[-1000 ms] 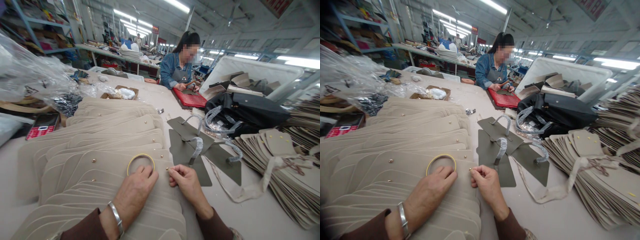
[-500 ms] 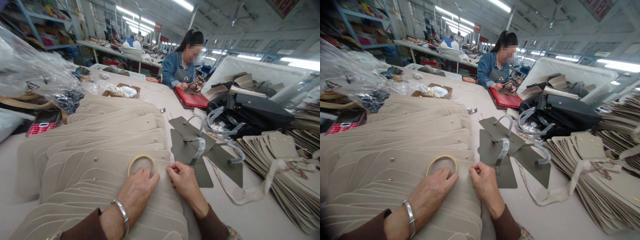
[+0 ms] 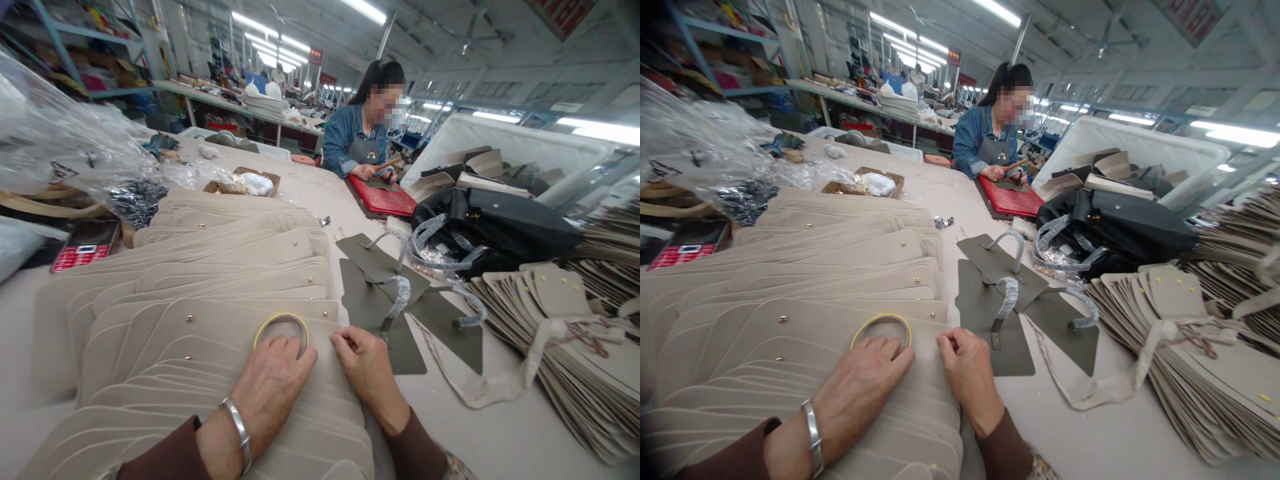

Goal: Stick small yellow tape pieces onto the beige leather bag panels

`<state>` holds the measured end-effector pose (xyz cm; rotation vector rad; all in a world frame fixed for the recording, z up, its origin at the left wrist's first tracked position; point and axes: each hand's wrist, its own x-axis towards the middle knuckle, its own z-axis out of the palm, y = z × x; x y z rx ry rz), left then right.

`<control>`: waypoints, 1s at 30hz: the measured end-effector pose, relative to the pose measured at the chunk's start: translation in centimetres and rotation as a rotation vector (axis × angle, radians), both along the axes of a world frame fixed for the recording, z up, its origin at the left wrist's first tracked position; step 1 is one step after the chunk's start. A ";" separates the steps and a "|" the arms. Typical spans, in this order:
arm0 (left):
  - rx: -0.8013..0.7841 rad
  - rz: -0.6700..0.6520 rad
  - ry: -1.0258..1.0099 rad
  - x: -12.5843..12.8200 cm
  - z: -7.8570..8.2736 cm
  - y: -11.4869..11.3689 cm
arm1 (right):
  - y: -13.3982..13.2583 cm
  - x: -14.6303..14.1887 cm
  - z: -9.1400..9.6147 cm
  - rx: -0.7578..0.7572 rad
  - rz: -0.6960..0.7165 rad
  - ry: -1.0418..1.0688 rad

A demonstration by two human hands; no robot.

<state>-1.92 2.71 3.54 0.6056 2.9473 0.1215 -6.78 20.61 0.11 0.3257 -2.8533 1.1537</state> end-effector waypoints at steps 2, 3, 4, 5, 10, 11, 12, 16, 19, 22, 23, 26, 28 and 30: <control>0.003 -0.003 0.014 0.1 0.0 0.0 | -0.1 -0.2 0.4 0.016 0.023 -0.020; 0.012 -0.009 0.021 0.2 0.0 -0.1 | -0.1 -0.2 0.7 0.015 0.046 -0.054; 0.023 -0.015 0.029 0.3 0.0 -0.2 | 0.1 0.0 1.0 0.011 0.081 -0.094; 0.036 -0.020 0.034 0.5 0.1 -0.4 | 0.3 0.3 1.3 0.008 0.127 -0.137; 0.088 0.007 0.101 0.4 0.6 -1.8 | 0.9 1.3 2.8 0.007 0.340 -0.271; 0.095 0.017 0.129 0.3 0.7 -2.1 | 0.9 1.2 2.9 -0.012 0.304 -0.239; 0.099 0.023 0.152 0.1 0.7 -2.3 | 0.9 0.9 2.9 -0.038 0.240 -0.187; 0.070 0.051 0.154 -0.4 0.6 -2.6 | 0.4 -0.6 1.8 -0.106 0.017 -0.040; 0.047 0.061 0.132 -0.4 0.6 -2.3 | 0.0 -1.3 0.2 -0.119 0.034 -0.115; 0.013 0.072 0.118 -0.4 0.6 -2.1 | -0.5 -1.7 -1.0 -0.127 0.035 -0.150; 0.001 0.078 0.109 -0.4 0.7 -2.2 | -0.5 -1.7 -1.2 -0.132 0.033 -0.154; -0.006 0.080 0.069 0.2 1.0 -2.6 | -0.7 -1.6 -0.9 -0.150 0.042 -0.166; 0.006 0.070 0.040 0.9 1.2 -3.1 | -0.9 -1.4 -0.4 -0.163 0.045 -0.170; 0.016 0.061 0.014 1.6 1.3 -3.7 | -1.1 -1.4 -0.2 -0.177 0.043 -0.164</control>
